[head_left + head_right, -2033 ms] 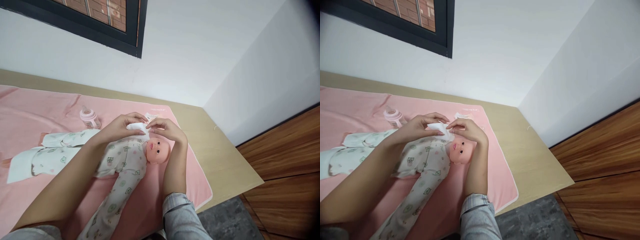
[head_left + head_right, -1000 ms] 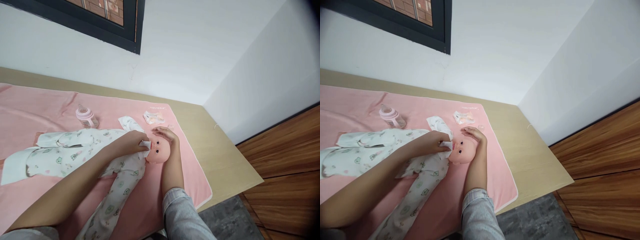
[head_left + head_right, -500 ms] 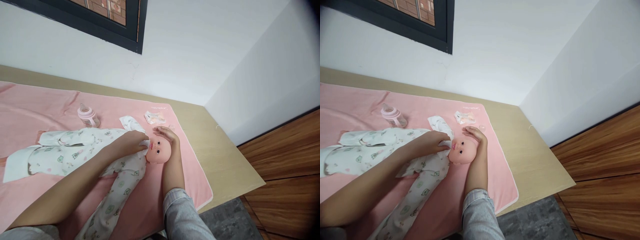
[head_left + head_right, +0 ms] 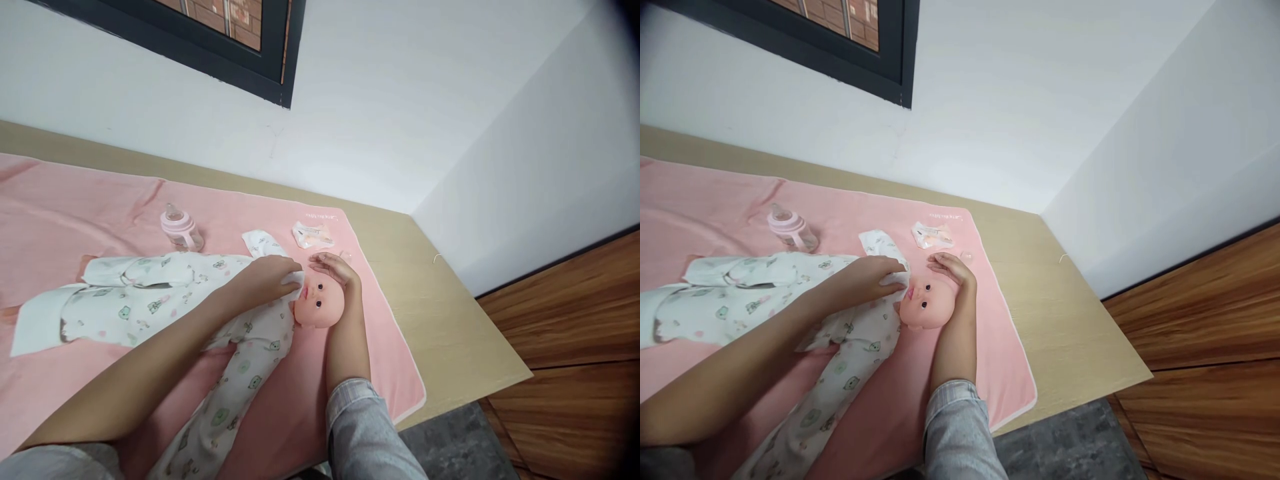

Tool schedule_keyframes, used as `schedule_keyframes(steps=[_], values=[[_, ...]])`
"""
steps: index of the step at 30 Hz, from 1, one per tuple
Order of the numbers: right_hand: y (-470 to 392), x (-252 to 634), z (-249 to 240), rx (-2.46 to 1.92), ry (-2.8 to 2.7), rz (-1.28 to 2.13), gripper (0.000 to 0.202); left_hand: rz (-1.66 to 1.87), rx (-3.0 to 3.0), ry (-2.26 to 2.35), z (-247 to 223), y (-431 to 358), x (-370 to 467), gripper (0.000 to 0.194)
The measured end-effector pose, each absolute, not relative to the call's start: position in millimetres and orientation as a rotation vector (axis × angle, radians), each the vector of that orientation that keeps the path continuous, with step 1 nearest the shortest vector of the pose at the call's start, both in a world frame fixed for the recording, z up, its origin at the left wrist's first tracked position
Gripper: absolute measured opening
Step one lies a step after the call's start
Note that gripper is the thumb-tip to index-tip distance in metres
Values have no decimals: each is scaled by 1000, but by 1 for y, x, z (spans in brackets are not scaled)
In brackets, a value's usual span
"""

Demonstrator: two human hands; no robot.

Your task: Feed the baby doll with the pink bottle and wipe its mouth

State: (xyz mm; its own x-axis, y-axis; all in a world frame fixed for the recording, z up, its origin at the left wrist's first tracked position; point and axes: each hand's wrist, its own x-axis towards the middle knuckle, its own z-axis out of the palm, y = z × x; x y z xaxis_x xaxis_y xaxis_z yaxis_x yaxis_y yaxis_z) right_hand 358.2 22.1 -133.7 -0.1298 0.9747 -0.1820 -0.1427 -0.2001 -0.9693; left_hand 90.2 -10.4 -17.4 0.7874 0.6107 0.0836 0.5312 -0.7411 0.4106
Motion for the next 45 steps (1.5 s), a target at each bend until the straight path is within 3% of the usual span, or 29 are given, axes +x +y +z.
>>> schedule_keyframes(steps=[3,14,21,45], values=[[20,356,-129,-1189,-1076,1493,21,382,2588,858,-20,-7,91,11],[18,353,-122,-1221,-1062,1481,20,372,2564,793,-22,-5,95,29],[16,352,-120,-1225,-1052,1469,20,402,2517,802,-24,-4,94,31],[17,354,-122,-1208,-1034,1492,19,357,2470,658,-23,-12,90,18]])
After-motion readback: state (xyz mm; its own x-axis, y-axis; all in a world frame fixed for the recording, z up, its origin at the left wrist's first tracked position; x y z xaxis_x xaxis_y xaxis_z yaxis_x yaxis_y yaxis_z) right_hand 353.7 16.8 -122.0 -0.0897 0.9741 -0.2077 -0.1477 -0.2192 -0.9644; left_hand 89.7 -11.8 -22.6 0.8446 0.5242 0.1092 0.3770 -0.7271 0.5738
